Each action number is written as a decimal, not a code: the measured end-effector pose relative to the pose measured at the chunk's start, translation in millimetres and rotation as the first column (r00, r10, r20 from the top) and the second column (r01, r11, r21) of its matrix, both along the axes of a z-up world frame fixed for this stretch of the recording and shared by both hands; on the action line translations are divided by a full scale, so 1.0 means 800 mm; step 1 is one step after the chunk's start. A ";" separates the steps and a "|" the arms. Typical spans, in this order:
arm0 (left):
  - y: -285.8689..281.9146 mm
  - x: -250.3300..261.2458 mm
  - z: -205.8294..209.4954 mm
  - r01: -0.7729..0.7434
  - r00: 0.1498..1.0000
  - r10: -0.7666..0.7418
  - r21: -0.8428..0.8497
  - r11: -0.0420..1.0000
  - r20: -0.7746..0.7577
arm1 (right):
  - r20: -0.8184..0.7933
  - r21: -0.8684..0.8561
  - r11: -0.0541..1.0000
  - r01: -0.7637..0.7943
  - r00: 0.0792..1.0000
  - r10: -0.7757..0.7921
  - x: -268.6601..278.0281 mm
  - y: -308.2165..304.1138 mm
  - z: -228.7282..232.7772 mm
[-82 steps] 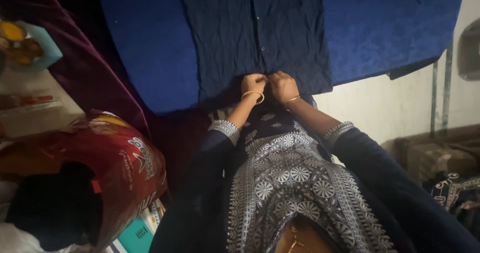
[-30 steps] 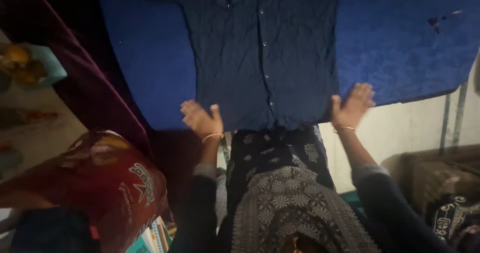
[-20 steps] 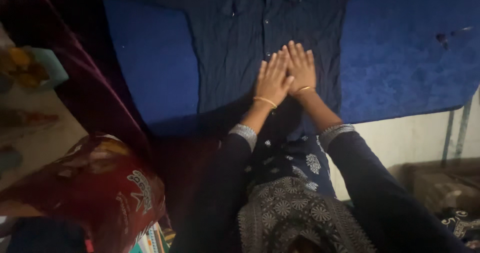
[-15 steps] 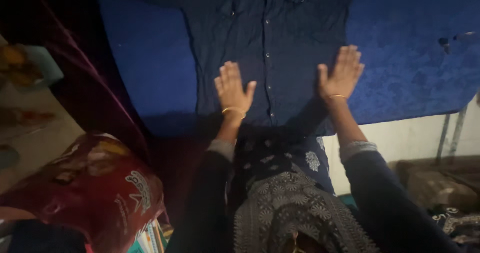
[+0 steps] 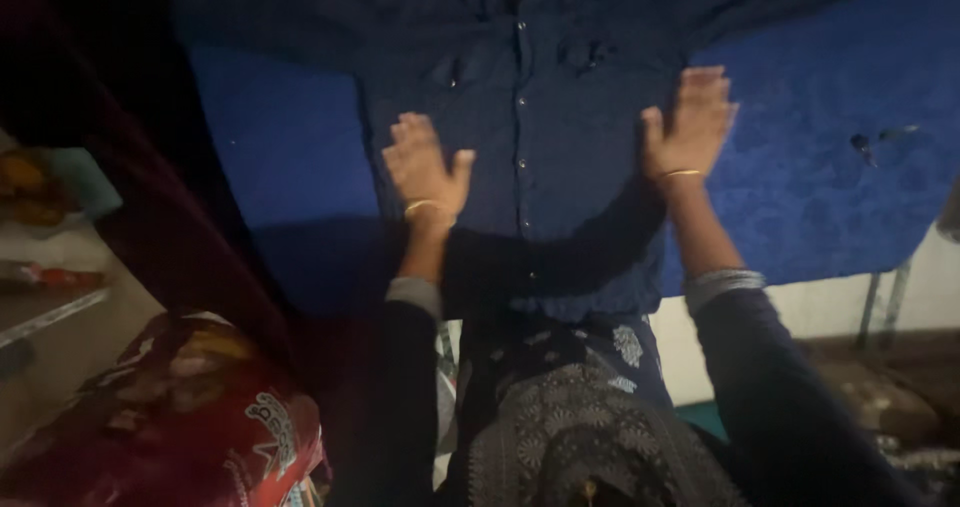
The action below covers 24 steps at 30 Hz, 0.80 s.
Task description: The person lays a navy blue long-sleeved shirt flat on a blue surface, fastens the buttons by hand, and folds the sleeves and body inward.
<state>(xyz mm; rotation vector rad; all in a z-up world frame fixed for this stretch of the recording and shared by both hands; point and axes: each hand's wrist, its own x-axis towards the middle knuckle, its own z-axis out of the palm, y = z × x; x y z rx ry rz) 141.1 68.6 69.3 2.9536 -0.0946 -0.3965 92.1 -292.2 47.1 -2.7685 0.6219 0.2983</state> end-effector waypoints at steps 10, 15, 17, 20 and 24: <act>-0.077 0.065 -0.031 0.087 0.994 -0.081 -0.089 0.992 0.072 | 0.241 0.159 0.963 -0.217 0.955 0.175 0.080 0.042 -0.013; -0.053 0.153 -0.034 0.103 0.995 -0.102 -0.100 0.990 0.013 | 0.108 0.065 0.901 -0.428 0.901 0.420 0.159 0.000 -0.011; -0.004 0.180 -0.038 -0.053 0.997 0.055 -0.042 0.998 0.054 | 0.163 0.052 0.932 -0.358 0.924 0.346 0.162 -0.048 -0.027; 0.056 0.218 -0.039 -0.224 0.967 0.226 -0.026 0.974 0.117 | 0.264 -0.005 0.972 -0.234 0.937 0.227 0.182 -0.118 -0.064; 0.064 0.265 -0.040 -0.011 0.948 0.052 -0.131 0.991 0.314 | 0.442 -0.053 0.980 -0.193 0.875 0.196 0.205 -0.165 -0.094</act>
